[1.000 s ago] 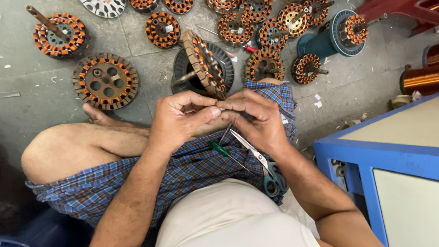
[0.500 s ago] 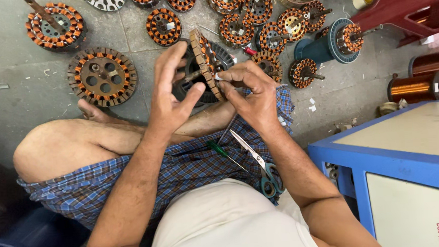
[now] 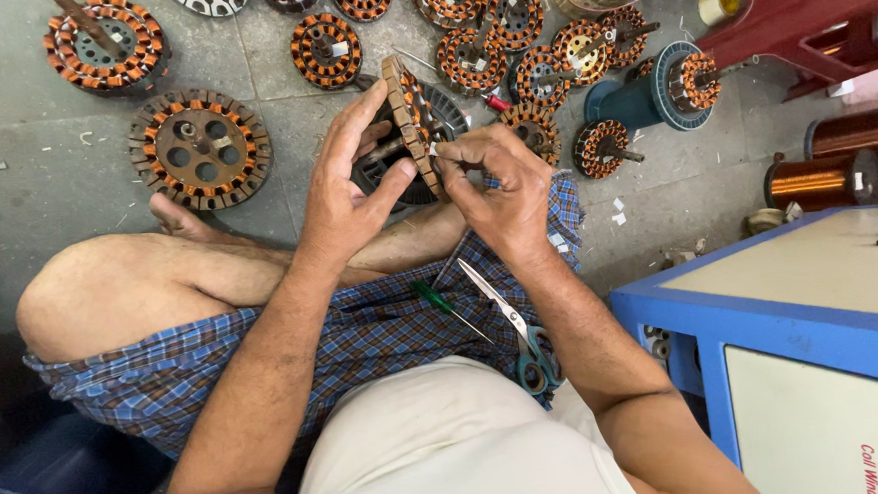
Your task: The person sits on the floor and assembles a circular electrical component by inserting white insulating pieces into slots. They use scissors to cut the pieces and a screwdriver to press them into place, repeating the process for multiple slots.
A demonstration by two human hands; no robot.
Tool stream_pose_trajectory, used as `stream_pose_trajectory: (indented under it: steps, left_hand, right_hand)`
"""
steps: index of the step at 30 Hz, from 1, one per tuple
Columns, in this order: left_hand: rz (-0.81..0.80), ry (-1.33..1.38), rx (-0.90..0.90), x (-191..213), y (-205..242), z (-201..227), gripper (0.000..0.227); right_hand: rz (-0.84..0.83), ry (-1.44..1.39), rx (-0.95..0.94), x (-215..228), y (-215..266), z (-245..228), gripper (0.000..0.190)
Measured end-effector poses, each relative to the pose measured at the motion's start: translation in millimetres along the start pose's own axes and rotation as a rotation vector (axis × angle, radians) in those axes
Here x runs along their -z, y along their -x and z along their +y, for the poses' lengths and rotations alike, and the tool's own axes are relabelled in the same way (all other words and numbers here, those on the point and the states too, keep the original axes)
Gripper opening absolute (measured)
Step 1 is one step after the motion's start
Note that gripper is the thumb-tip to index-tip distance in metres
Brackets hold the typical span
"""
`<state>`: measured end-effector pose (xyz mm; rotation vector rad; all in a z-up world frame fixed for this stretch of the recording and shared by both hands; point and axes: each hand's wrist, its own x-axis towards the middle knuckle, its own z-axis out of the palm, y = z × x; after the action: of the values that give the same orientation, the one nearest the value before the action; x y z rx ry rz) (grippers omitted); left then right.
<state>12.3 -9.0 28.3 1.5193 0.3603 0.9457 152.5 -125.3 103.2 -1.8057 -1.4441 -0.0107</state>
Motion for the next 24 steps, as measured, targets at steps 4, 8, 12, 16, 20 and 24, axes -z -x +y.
stream_pose_trajectory:
  steps: [4,8,12,16,20,24]
  left_hand:
    - [0.010,0.002,0.026,0,1,2,0.072]
    - [0.009,0.019,0.015,2,-1,1,0.071]
    - [0.014,0.059,0.048,2,-3,-3,0.068]
    - [0.022,0.033,0.078,2,-3,-5,0.065]
    - [0.034,0.037,0.067,1,-4,-7,0.064]
    - [0.040,0.025,0.067,0,-4,-7,0.064]
  right_hand:
    - [-0.031,0.030,0.032,2,-2,-2,0.017]
    - [-0.095,0.050,0.083,8,-8,-2,0.018]
    - [-0.176,0.078,0.111,15,-16,-4,0.019]
    - [-0.276,0.091,0.107,21,-27,-9,0.018]
    - [-0.363,0.134,0.029,23,-41,-16,0.016]
    - [-0.397,0.173,-0.037,20,-51,-22,0.013]
